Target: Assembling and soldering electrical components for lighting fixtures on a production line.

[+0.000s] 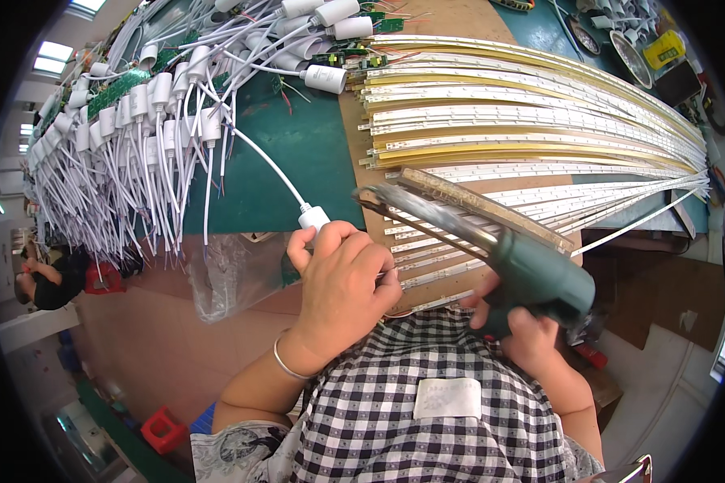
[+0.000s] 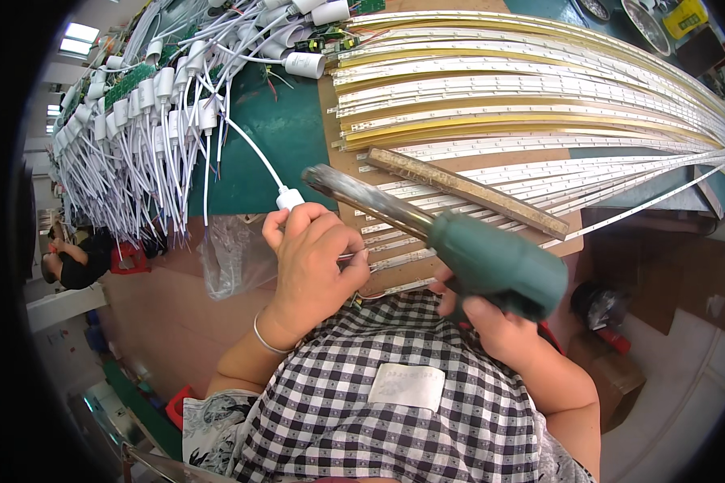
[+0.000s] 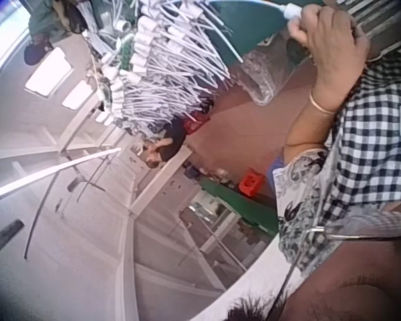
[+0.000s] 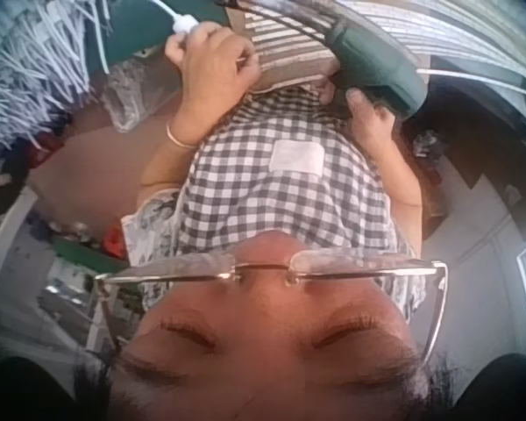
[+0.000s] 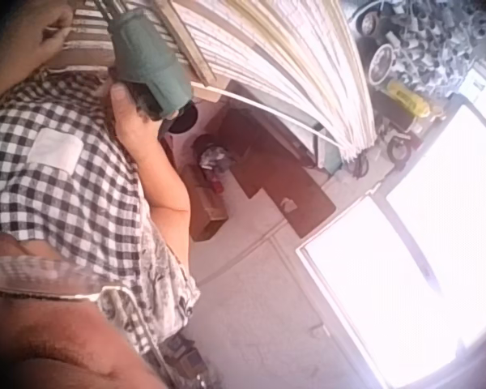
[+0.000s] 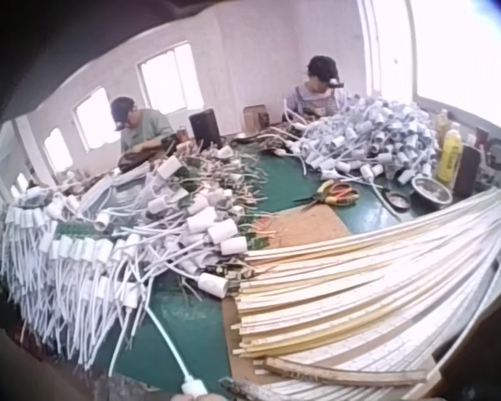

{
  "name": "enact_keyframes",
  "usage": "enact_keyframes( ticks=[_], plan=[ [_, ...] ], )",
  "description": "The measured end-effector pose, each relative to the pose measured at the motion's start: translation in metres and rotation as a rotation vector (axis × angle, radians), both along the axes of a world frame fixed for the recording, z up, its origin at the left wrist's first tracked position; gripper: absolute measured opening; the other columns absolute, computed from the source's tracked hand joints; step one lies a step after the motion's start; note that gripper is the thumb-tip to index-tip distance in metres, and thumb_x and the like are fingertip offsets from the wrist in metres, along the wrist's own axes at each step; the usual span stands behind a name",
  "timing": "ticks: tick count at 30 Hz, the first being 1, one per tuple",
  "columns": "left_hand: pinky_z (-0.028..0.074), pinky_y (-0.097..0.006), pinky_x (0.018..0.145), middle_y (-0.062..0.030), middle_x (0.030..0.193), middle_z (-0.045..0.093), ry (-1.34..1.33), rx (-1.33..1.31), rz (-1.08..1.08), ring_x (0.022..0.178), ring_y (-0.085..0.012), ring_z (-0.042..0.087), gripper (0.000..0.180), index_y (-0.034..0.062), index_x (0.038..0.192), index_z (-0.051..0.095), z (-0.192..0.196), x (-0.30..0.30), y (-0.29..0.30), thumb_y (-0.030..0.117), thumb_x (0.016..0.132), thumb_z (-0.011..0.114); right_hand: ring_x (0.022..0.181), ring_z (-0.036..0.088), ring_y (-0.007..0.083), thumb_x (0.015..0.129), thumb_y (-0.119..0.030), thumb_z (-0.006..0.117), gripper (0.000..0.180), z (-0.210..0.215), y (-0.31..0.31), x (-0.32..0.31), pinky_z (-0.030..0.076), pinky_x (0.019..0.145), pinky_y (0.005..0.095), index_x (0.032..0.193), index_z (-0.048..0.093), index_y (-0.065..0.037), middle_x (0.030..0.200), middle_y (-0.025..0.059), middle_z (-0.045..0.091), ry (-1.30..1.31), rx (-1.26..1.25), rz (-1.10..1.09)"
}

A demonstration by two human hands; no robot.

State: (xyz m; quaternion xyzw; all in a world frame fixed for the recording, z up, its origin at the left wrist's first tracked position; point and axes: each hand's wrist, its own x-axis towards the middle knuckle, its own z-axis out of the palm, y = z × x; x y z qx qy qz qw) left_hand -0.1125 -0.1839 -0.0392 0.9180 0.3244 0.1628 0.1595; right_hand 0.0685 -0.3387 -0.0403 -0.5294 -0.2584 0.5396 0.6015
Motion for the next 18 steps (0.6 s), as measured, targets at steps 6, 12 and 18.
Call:
enact_keyframes(
  ticks=[6,12,18],
  plan=[
    [0.024,-0.047,0.092,0.0045,0.075,0.057,-0.012,0.001,-0.009,0.094,-0.0202,0.053,0.013,0.0137,0.070,0.058,-0.001,0.000,0.003,0.011,0.065,0.070,0.077,0.066,0.0195,0.081,-0.044,0.067,0.056,-0.026,-0.065,0.029,0.053,0.072,0.0295,0.110,0.054,0.002,0.090,0.0096,0.065,-0.622,0.009,0.086],
    [0.024,-0.047,0.091,0.0046,0.075,0.057,-0.007,0.014,-0.016,0.093,-0.0200,0.053,0.013,0.0135,0.068,0.058,-0.003,0.000,0.004,0.011,0.064,0.070,0.075,0.069,0.0234,0.081,-0.021,0.071,0.039,-0.036,-0.075,0.030,0.054,0.073,0.0295,0.105,0.059,0.007,0.084,0.0123,0.070,-0.997,0.197,0.210],
    [0.024,-0.047,0.091,0.0047,0.074,0.057,-0.011,0.008,-0.018,0.093,-0.0198,0.053,0.013,0.0138,0.067,0.058,-0.003,0.000,0.005,0.010,0.063,0.070,0.072,0.068,0.0226,0.087,-0.016,0.062,0.022,-0.028,-0.070,0.030,0.054,0.063,0.0280,0.099,0.064,0.002,0.086,0.0144,0.070,-0.883,0.052,0.299]
  ],
)
